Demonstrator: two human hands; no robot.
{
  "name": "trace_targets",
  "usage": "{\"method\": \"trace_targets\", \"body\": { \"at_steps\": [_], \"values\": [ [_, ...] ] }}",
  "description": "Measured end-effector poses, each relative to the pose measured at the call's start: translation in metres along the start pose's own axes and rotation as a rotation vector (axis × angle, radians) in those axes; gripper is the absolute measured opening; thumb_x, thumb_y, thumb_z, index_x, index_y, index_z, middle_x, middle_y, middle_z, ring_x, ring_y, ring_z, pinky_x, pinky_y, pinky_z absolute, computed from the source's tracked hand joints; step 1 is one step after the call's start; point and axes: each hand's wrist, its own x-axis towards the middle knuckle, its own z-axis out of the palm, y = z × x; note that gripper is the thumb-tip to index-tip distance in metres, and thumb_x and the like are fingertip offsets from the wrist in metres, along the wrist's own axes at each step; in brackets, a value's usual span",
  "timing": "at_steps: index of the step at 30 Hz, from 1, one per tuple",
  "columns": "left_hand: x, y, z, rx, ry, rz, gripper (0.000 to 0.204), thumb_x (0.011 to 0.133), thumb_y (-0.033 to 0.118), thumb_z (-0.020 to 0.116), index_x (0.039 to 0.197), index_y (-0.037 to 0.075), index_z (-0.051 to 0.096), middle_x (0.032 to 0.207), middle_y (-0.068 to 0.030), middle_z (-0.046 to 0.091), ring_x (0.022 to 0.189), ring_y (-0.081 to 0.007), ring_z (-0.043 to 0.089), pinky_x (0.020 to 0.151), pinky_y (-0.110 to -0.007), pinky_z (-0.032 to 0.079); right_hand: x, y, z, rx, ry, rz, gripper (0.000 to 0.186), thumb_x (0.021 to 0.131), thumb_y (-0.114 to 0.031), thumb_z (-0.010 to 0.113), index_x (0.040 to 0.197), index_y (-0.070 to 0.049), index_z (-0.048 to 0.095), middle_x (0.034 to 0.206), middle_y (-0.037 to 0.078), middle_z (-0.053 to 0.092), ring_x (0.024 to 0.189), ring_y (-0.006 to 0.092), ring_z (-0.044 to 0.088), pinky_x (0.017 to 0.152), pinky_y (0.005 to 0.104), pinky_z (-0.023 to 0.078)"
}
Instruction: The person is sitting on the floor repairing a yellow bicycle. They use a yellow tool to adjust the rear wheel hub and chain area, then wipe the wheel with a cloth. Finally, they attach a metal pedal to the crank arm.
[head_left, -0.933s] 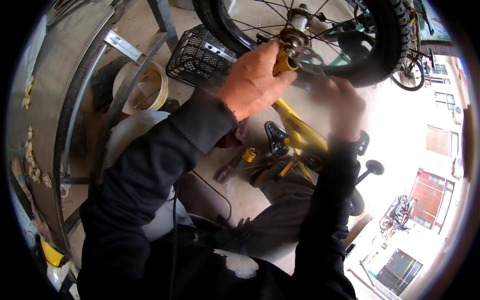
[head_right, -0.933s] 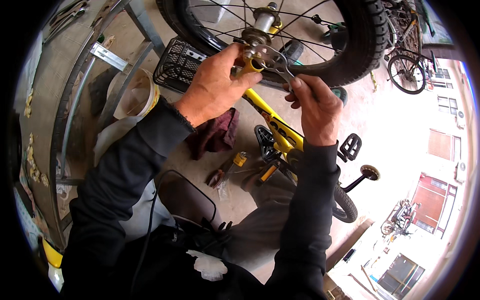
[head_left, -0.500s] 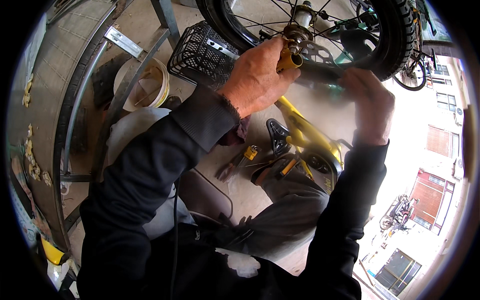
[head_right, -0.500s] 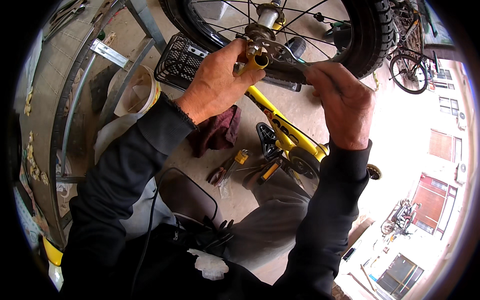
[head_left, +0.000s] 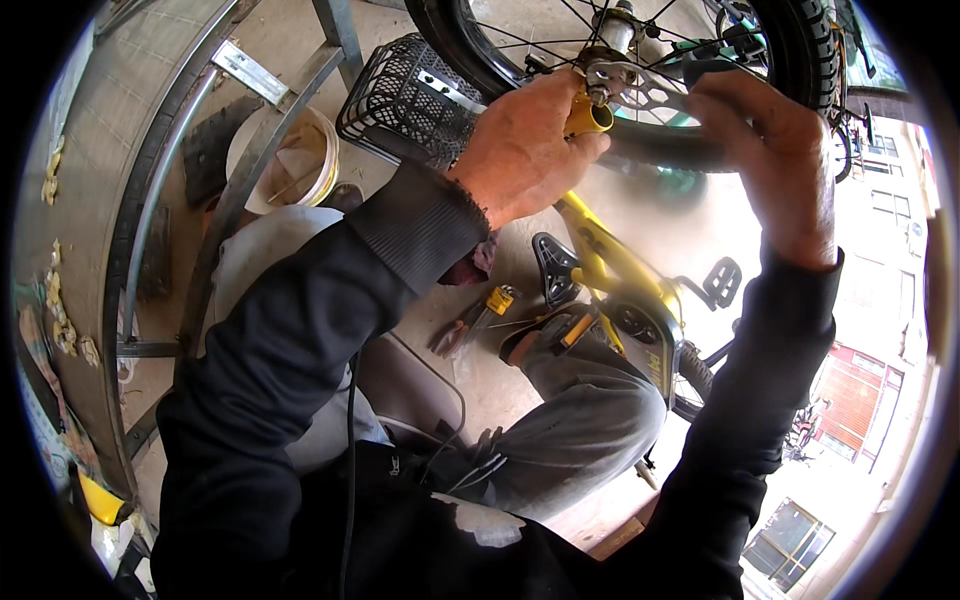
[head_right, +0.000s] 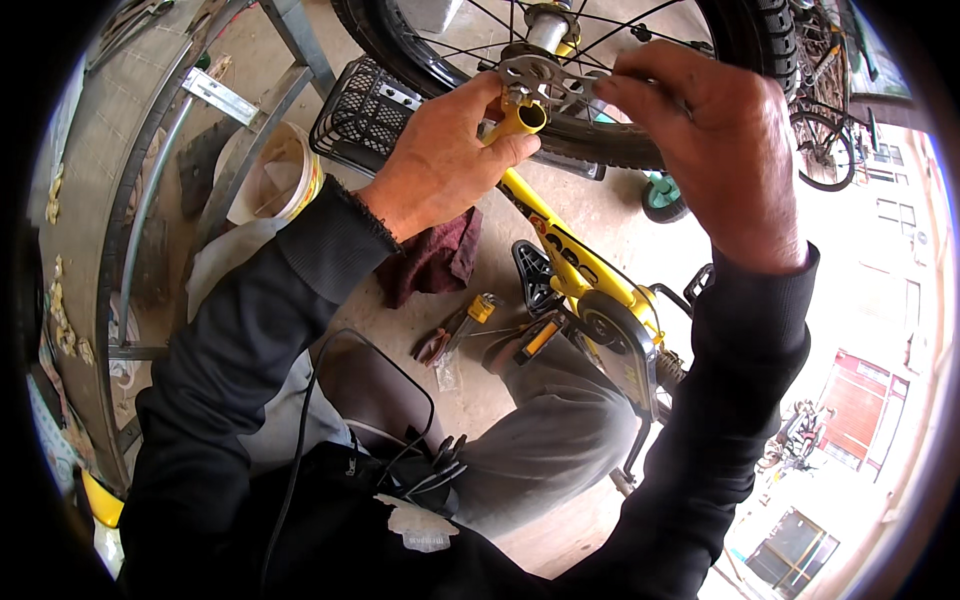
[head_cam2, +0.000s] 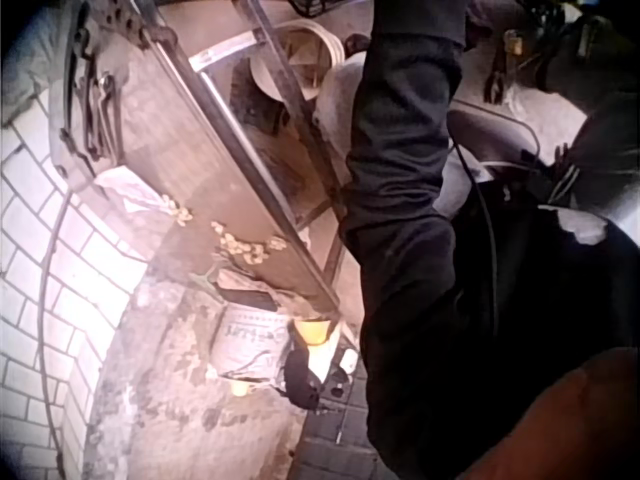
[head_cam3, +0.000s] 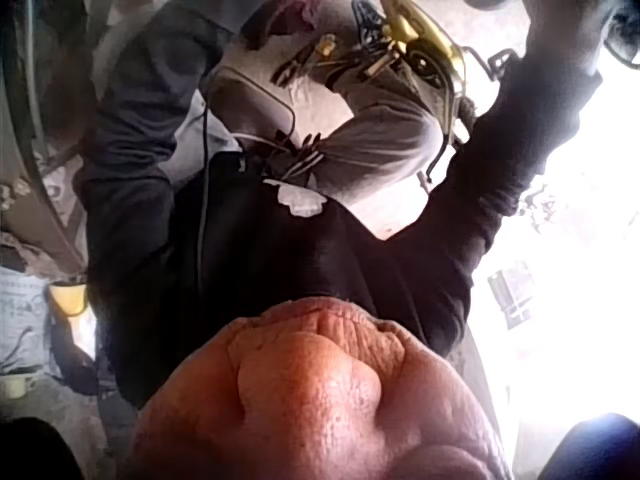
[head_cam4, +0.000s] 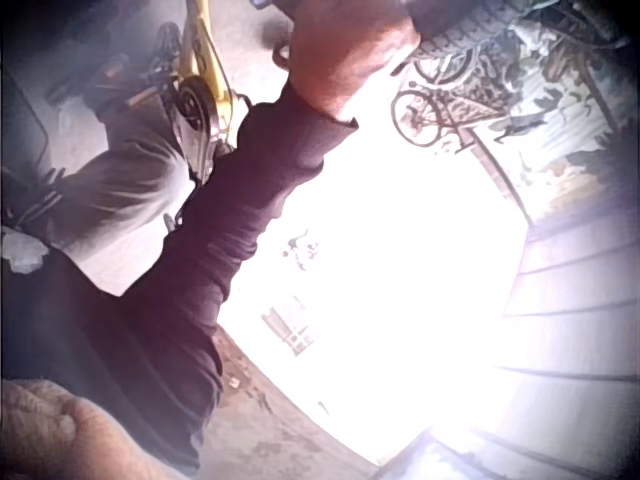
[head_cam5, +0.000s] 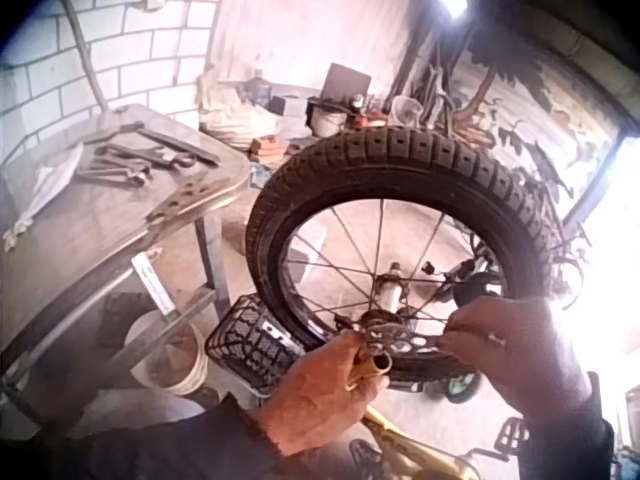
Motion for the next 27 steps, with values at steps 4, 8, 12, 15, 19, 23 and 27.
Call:
{"method": "trace_targets", "body": {
  "at_steps": [4,8,12,15,19,23,27],
  "values": [
    [0.000,0.001,0.001,-0.039,0.013,-0.017,0.032,0.082,0.023,0.066,0.103,0.001,0.055,0.094,-0.0173,0.063,0.091,-0.0352,0.062,0.084,-0.042,0.049,0.016,-0.012,-0.005,-0.243,-0.042,-0.125,0.013,0.083,-0.015,0.069,0.087,-0.003,0.069,0.060,0.011,0.058,0.051,0.0153,0.055,0.052,0.0292,0.042],
    [0.000,-0.004,0.004,-0.019,0.037,0.019,0.032,0.082,0.023,0.066,0.101,0.000,0.055,0.092,-0.0180,0.063,0.088,-0.0354,0.063,0.082,-0.043,0.050,0.025,-0.033,-0.009,-0.307,-0.201,0.003,0.015,0.085,-0.012,0.066,0.093,0.001,0.068,0.076,0.007,0.065,0.067,0.0103,0.059,0.064,0.0255,0.046],
    [0.000,-0.004,0.005,-0.035,0.047,0.031,0.032,0.082,0.023,0.067,0.101,0.000,0.055,0.091,-0.0183,0.063,0.087,-0.0355,0.063,0.082,-0.043,0.051,0.020,-0.024,-0.010,-0.362,-0.178,0.039,0.014,0.086,-0.012,0.066,0.091,0.000,0.067,0.073,0.006,0.063,0.065,0.0100,0.057,0.063,0.0255,0.045],
    [0.000,-0.002,0.001,-0.020,0.001,-0.004,0.032,0.084,0.020,0.067,0.109,0.003,0.055,0.096,-0.0146,0.065,0.091,-0.0312,0.064,0.083,-0.039,0.051,0.011,-0.020,-0.003,-0.280,-0.105,0.052,0.012,0.086,-0.013,0.066,0.089,-0.001,0.065,0.073,0.005,0.063,0.066,0.0086,0.056,0.064,0.0248,0.045],
    [0.000,-0.002,0.002,0.010,-0.002,-0.012,0.033,0.085,0.019,0.067,0.113,0.005,0.056,0.098,-0.0123,0.066,0.091,-0.0288,0.065,0.083,-0.037,0.051,0.004,-0.023,0.010,-0.255,-0.008,0.146,0.011,0.087,-0.013,0.067,0.089,-0.003,0.064,0.074,0.003,0.062,0.069,0.0067,0.055,0.066,0.0238,0.045],
    [-0.001,0.000,-0.001,0.001,-0.008,-0.011,0.033,0.085,0.019,0.067,0.113,0.006,0.056,0.098,-0.0122,0.066,0.092,-0.0287,0.064,0.083,-0.037,0.050,0.000,-0.014,0.014,-0.199,0.073,0.051,0.012,0.087,-0.016,0.066,0.089,-0.004,0.065,0.071,0.005,0.061,0.064,0.0094,0.054,0.062,0.0255,0.044],
    [0.000,0.002,-0.002,-0.040,-0.048,-0.051,0.033,0.085,0.020,0.068,0.112,0.005,0.057,0.098,-0.0124,0.066,0.093,-0.0285,0.064,0.084,-0.037,0.050,-0.010,-0.007,0.020,-0.141,0.149,0.080,0.012,0.086,-0.016,0.067,0.088,-0.004,0.066,0.066,0.008,0.060,0.055,0.0130,0.054,0.056,0.0272,0.043]
  ]
}}
